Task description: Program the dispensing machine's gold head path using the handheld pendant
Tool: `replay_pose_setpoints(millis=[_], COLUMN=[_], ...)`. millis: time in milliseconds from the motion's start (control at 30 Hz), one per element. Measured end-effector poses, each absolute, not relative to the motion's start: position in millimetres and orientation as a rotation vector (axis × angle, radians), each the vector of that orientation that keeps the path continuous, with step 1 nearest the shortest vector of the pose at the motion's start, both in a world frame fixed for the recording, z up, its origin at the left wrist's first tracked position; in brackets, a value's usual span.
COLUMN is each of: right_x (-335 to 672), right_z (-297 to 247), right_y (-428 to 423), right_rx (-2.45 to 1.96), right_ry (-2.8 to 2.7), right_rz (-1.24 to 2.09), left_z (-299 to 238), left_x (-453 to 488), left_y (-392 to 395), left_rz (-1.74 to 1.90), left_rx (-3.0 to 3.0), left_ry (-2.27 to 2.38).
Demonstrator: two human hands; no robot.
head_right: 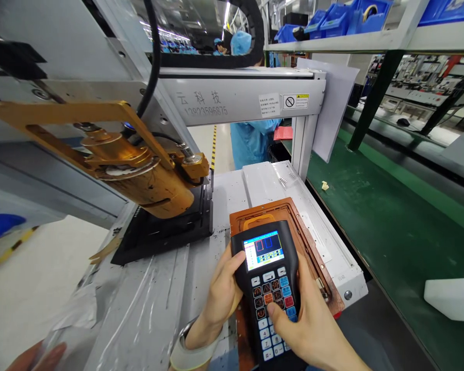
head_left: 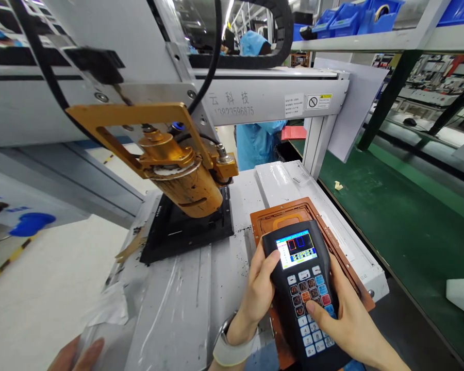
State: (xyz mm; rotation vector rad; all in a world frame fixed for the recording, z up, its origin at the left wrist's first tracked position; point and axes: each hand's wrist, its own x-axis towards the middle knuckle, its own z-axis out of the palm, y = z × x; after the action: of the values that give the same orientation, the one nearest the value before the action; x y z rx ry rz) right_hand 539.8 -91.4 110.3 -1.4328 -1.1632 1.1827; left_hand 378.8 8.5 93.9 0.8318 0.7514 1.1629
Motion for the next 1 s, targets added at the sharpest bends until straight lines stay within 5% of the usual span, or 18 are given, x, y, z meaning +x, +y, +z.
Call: replay_pose_setpoints(millis=[1000], right_x=[538.6], right_z=[108.6], right_y=[-90.4], right_rx=[-1.423], right_ry=[-1.107], right_rz=[1.217], left_z=[79.2], left_x=[374.1], left_y=[7.4], left_rz=[1.137], left_rx=[0.827], left_ry=[0.739])
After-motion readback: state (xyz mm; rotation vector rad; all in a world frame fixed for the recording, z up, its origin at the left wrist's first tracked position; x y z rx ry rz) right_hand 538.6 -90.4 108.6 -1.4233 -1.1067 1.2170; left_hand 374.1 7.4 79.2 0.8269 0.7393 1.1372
